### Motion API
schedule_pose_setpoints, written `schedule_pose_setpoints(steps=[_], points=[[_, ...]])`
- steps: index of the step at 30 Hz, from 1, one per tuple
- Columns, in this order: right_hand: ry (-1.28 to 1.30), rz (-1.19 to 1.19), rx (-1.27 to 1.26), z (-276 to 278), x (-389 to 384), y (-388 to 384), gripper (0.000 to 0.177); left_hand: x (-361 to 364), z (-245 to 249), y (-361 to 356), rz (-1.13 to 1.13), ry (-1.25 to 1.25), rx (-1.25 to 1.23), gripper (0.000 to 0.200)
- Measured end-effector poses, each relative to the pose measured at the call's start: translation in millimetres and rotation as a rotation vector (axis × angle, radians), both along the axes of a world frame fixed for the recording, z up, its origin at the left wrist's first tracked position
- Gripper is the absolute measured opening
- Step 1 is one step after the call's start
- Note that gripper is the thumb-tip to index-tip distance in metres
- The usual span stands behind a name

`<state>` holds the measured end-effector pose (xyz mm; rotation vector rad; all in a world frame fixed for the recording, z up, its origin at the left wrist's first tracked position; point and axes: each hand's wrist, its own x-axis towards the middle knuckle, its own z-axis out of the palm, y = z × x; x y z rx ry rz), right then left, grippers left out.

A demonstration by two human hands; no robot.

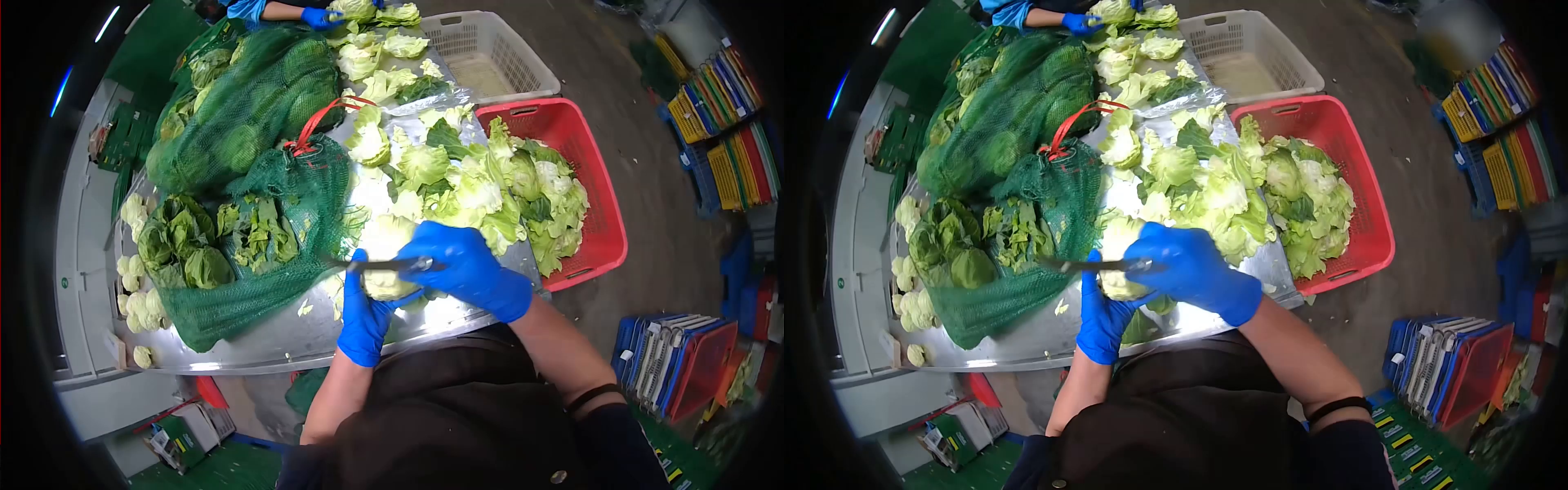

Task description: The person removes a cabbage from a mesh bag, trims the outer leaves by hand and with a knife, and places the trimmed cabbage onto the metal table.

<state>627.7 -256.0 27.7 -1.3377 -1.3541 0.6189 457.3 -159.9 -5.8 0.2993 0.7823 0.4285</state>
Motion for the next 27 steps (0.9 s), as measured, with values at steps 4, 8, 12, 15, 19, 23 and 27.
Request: schedule_pose_setpoints(steps=[4,8,12,15,19,23,27], points=[[0.630,-0.280,-0.095,-8,31,-22,0.019,-12,6,5,-0.023,-0.215,-0.138,0.068],[0.606,-0.649,-0.335,-32,50,-29,0.027,-15,6,3,-0.005,-0.143,-0.041,0.076],[0.938,-0.209,-0.445,3,7,-26,0.046,-13,9,2,0.082,-0.185,0.092,0.084],[0.938,-0.078,-0.511,20,-4,-25,0.065,-19,22,3,-0.083,-0.251,0.475,0.095],[0.769,-0.023,-0.182,21,4,-23,0.069,-6,58,9,-0.150,-0.300,0.451,0.106],[0.633,0.008,-0.134,10,-4,-18,0.072,-5,20,-1,0.009,-0.138,0.276,0.077],[0.483,-0.218,-0.231,24,-14,-24,0.069,15,33,-16,0.028,-0.065,0.460,0.080]])
